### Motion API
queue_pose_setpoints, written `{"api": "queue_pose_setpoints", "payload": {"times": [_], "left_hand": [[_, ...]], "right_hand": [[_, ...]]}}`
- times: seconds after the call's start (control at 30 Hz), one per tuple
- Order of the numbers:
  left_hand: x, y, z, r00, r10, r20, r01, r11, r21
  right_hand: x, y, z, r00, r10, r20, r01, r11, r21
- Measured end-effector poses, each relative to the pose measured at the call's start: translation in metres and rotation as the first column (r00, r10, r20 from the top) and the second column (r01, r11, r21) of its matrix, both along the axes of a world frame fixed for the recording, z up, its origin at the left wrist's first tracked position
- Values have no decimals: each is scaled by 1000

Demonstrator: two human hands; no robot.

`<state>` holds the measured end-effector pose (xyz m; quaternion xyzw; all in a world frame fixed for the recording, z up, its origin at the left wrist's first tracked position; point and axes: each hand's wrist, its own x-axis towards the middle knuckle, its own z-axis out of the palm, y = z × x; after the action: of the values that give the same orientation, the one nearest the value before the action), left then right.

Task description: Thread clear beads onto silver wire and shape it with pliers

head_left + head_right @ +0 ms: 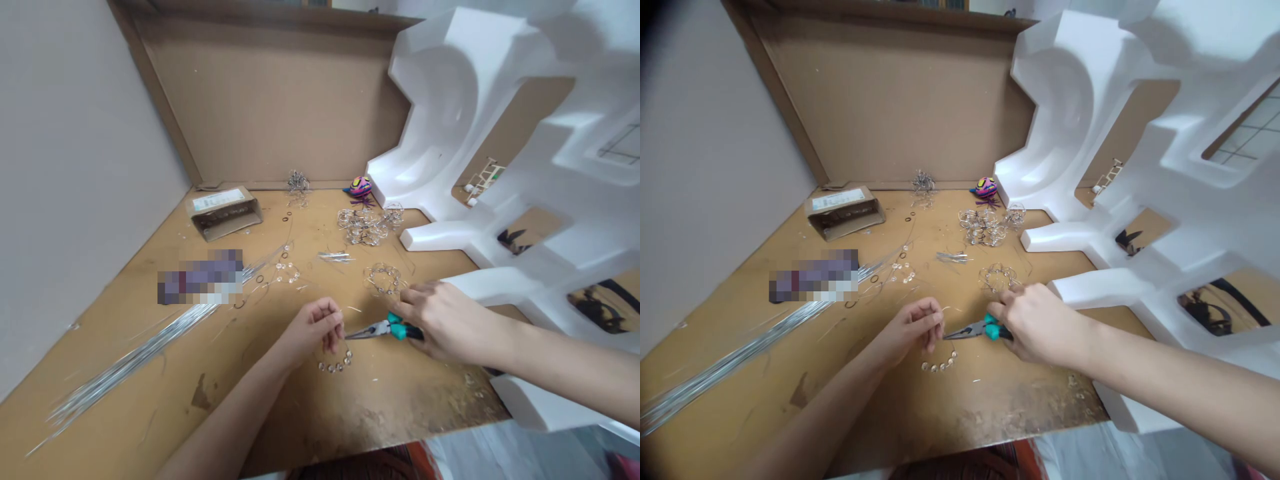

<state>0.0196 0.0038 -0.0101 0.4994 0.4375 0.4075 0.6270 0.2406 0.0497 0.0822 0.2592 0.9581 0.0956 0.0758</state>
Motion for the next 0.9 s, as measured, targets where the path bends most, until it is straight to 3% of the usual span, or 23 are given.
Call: {"api": "queue_pose_setpoints", "payload": {"times": [0.1,0.17,0.27,0.37,0.4,0.53,0.67,0.8,0.9], "left_hand": [[4,-5,2,946,63,-319,45,946,321],[6,-6,0,880,110,-461,120,889,442],[3,-2,-6,859,187,-476,49,896,441],[1,2,-9,902,220,-370,-88,935,342],[0,3,-8,926,202,-320,-107,951,291],[0,4,0,982,121,-142,-99,984,151],[-3,5,4,985,145,-89,-131,981,144],[-7,5,6,980,159,-119,-143,980,135],[-8,3,8,974,103,-204,-67,982,176]], "right_hand": [[0,-1,-7,969,-227,101,241,956,-165],[0,-1,-10,946,-301,123,323,908,-265],[2,-1,-13,936,-348,60,340,843,-417],[7,-2,-19,913,-407,11,350,771,-533],[9,-2,-23,905,-426,-4,359,769,-528],[13,-5,-49,917,-377,-133,333,904,-267],[7,-6,-77,927,-313,-205,302,950,-83],[3,-3,-88,925,-277,-259,265,961,-82],[2,6,-78,902,-264,-340,204,958,-203]]}}
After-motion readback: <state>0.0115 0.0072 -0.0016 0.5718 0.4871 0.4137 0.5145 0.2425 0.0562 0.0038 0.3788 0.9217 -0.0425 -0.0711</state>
